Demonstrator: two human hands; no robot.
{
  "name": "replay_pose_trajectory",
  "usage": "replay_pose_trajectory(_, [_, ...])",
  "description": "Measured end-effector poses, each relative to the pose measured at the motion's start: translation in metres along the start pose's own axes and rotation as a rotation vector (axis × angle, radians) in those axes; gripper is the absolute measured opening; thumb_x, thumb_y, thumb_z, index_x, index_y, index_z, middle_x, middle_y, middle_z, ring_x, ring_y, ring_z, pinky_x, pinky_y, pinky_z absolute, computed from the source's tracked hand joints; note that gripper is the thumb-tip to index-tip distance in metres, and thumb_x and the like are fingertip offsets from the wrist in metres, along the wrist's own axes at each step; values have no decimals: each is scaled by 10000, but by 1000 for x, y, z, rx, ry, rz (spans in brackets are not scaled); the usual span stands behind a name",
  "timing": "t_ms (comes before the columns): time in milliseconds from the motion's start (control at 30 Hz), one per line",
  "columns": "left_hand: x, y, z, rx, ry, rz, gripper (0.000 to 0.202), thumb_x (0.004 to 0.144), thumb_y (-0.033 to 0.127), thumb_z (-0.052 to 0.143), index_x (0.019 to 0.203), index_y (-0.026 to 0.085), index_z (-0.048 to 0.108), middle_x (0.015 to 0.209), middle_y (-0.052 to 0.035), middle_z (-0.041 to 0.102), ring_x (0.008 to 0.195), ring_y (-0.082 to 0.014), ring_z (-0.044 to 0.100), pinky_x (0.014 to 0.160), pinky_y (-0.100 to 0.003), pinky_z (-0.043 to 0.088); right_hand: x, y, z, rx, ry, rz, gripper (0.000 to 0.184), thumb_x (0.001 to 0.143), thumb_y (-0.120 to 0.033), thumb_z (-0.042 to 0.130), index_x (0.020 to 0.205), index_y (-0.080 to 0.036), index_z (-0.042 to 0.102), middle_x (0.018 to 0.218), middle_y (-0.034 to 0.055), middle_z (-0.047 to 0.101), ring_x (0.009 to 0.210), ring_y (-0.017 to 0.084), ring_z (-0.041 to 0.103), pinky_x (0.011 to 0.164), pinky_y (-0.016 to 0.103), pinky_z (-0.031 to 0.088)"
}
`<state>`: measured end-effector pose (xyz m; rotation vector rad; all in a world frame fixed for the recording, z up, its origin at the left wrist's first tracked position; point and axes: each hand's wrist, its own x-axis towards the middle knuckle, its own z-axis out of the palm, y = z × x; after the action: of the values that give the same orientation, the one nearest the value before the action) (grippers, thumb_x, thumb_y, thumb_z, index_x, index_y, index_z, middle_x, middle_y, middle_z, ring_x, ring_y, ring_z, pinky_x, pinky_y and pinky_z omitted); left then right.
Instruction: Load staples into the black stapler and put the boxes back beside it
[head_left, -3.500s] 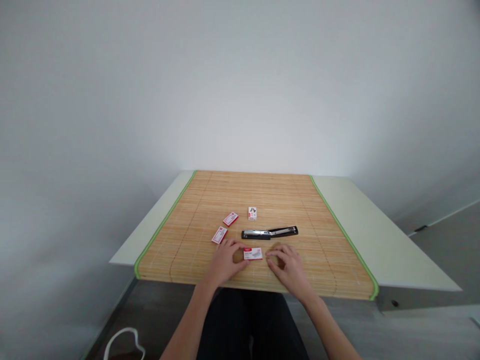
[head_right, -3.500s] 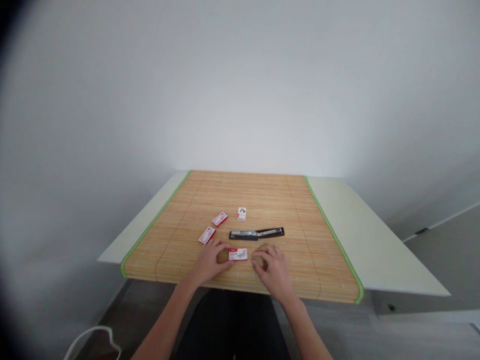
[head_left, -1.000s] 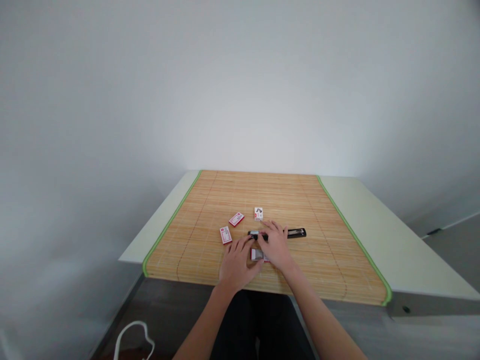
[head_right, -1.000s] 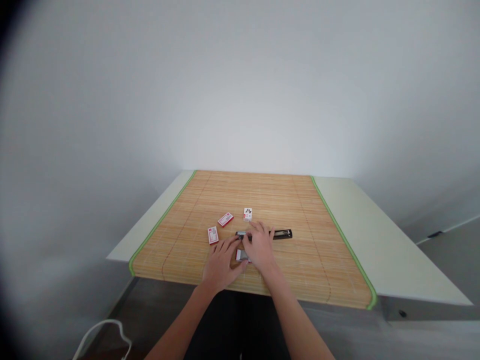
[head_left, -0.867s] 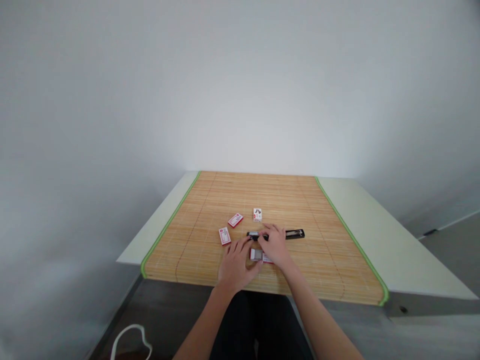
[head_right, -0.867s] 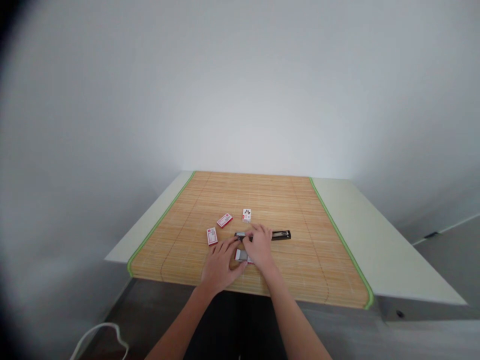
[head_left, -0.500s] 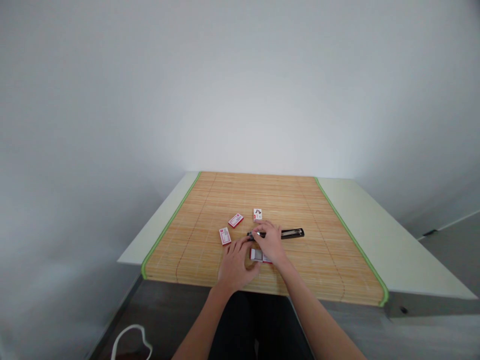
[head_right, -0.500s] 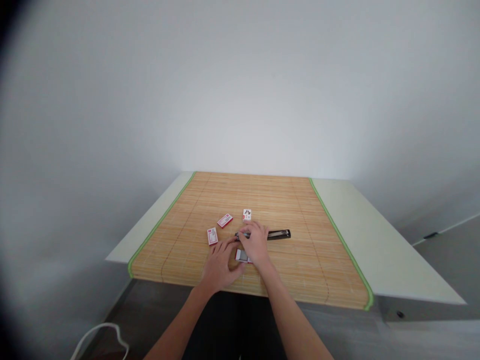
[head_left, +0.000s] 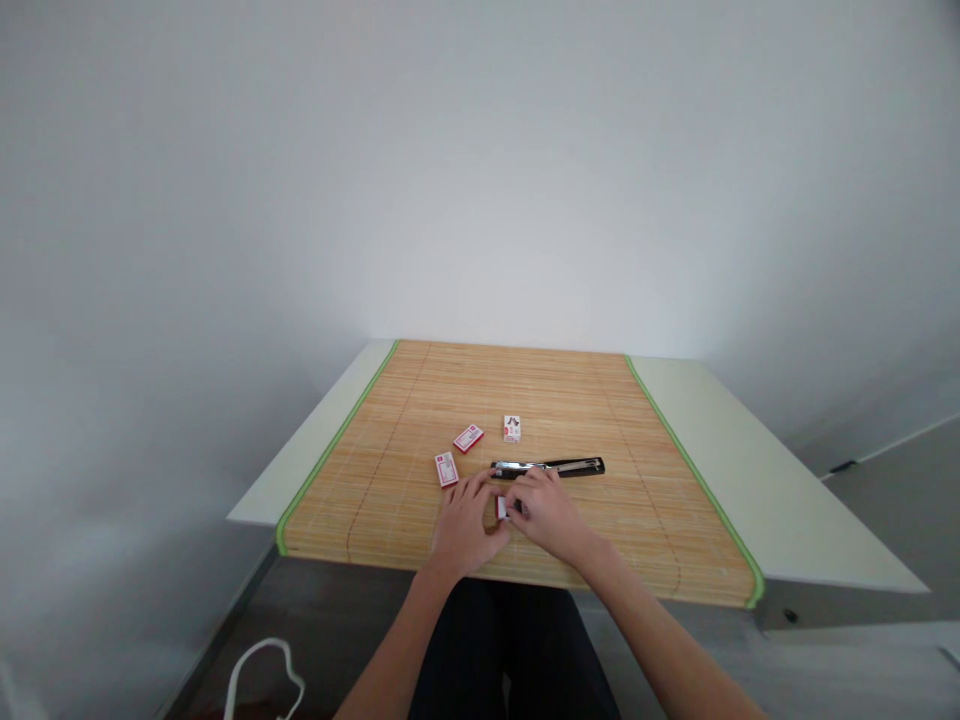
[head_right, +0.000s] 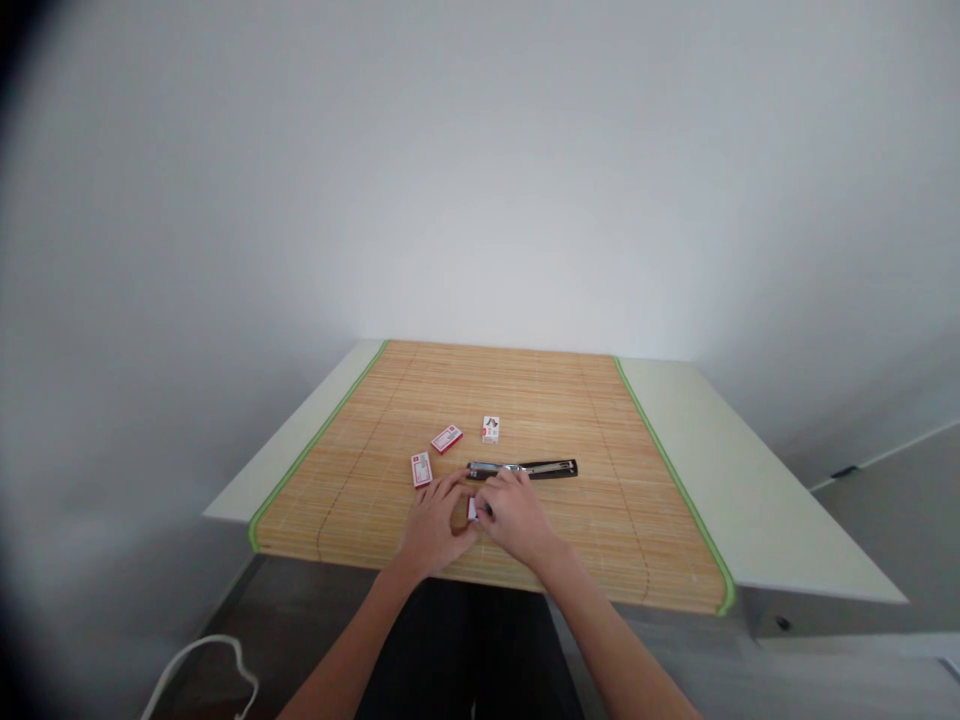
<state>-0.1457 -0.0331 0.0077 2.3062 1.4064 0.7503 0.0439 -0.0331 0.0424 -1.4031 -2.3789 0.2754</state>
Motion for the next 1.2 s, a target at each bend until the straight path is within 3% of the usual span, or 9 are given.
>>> replay_pose_trajectory(233, [0, 1, 0, 1, 6, -7, 422, 748, 188, 731, 1138, 318, 635, 1496, 13, 518, 1352, -277, 457, 1137, -472, 354, -1, 7, 1, -13, -61, -42, 92, 943, -226, 671, 879, -258, 728, 920, 14, 741, 1032, 247, 579, 950, 413, 344])
replay_pose_trajectory(367, [-1, -4, 1, -29, 14, 8, 432, 745, 183, 733, 1144, 317, 638, 1501, 14, 517, 1336, -278, 473, 1142, -478, 354, -6, 12, -4, 67, -27, -56, 87, 944, -229, 676, 966, -279, 743, 982, 22, 725, 1038, 243, 587, 941, 397, 400])
replay_pose_trajectory(500, [-2, -14, 0, -95, 1, 41, 429, 764, 193, 728, 1168, 301, 636, 1507, -3, 519, 1332, -279, 487, 1148, -490, 359, -24, 31, -13, 143, 52, 10, 248, 887, -258, 738, 1132, -288, 721, 1100, 54, 681, 1073, 260, 588, 950, 398, 454])
replay_pose_trajectory(633, [-2, -24, -3, -170, -30, 72, 422, 785, 181, 717, 1186, 288, 642, 1522, -18, 511, 1355, -273, 483, 1163, -488, 362, -46, 57, -15, 205, 30, 94, 425, 835, -276, 761, 1250, -287, 674, 1139, 71, 644, 1049, 264, 608, 926, 396, 490])
replay_pose_trajectory(767, [1, -32, -2, -222, -60, 71, 378, 803, 193, 734, 1162, 295, 677, 1529, -20, 508, 1370, -270, 484, 1172, -487, 368, -58, 70, -11, 307, -20, 167, 336, 847, -252, 716, 1181, -268, 687, 1059, 53, 648, 957, 232, 624, 832, 348, 504])
replay_pose_trajectory(900, [3, -36, 2, -238, -59, 61, 318, 823, 238, 761, 1132, 299, 713, 1521, -25, 516, 1372, -278, 489, 1174, -503, 369, -55, 64, -8, 375, -19, 175, 260, 849, -231, 712, 1107, -257, 702, 991, 35, 651, 873, 204, 614, 768, 312, 480])
replay_pose_trajectory(1200, [5, -38, 9, -255, -66, 52, 230, 809, 327, 811, 1024, 298, 734, 1505, -20, 520, 1358, -284, 506, 1161, -503, 390, -40, 42, 6, 369, 7, 150, 317, 835, -242, 738, 1146, -271, 682, 1017, 30, 648, 861, 201, 616, 773, 317, 494])
